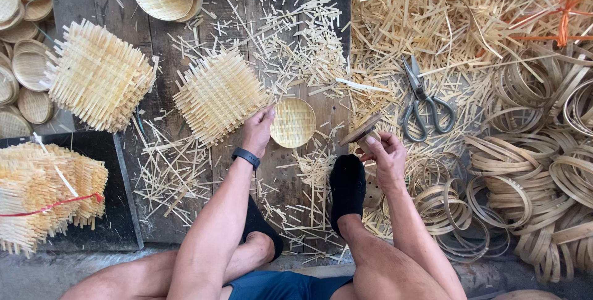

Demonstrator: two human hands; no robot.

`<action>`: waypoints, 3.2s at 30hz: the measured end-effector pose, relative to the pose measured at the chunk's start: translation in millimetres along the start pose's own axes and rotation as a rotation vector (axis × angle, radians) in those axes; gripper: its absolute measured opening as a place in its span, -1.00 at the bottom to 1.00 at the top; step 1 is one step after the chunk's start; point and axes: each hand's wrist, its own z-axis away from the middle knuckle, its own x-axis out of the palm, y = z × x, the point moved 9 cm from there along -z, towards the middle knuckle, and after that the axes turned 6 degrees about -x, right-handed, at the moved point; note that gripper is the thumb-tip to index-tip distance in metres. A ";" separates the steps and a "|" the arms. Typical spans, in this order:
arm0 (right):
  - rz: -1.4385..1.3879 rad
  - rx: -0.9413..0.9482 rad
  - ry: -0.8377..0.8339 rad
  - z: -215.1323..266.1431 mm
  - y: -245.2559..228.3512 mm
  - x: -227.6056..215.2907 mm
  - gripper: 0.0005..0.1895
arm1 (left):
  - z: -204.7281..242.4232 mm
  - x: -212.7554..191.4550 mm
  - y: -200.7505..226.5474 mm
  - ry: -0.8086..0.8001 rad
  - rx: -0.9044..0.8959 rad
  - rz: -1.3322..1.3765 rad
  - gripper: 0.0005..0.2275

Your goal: The person assembles bamboo baskets by fitting woven squares onto a wooden mold, securing them with a circular rim, and trimming the excess edges using shears.

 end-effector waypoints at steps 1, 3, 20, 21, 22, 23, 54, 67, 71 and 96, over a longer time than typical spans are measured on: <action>-0.004 0.009 0.007 0.4 -0.6 -0.4 -0.58 | -0.6 -3.5 1.7 -0.021 0.020 -0.034 -0.65; -0.012 0.024 0.018 1.1 1.3 -2.5 -0.57 | -5.5 -2.7 -2.0 -0.123 0.007 -0.057 -0.67; -0.036 -0.023 0.009 0.5 8.6 -19.2 -0.65 | -9.1 -55.7 306.0 -0.081 0.101 0.454 -0.64; -0.036 -0.024 0.000 2.0 6.4 -13.6 -0.64 | -1.0 -37.5 302.2 -0.149 0.139 0.382 -0.63; -0.042 -0.016 -0.030 2.4 4.0 -5.8 -0.63 | 9.0 -16.0 288.0 -0.215 0.176 0.309 -0.62; -0.049 -0.007 -0.057 3.1 1.5 2.2 -0.62 | 17.0 0.7 258.0 -0.194 0.129 0.097 -0.65; -0.029 0.253 -0.280 -3.0 58.7 91.8 -0.74 | -23.5 -117.4 76.4 0.178 0.563 -1.155 -0.58; 0.012 0.254 -0.226 -3.8 64.5 73.5 -0.66 | 3.8 -180.5 98.2 0.489 0.024 -0.928 -0.54; -0.002 0.257 -0.224 -4.5 68.1 71.2 -0.68 | -9.6 -197.4 76.0 0.535 -0.089 -0.770 -0.82; 0.134 0.128 -0.077 -17.6 47.1 40.6 -0.71 | 89.7 -250.9 143.4 0.721 0.231 -0.042 -0.90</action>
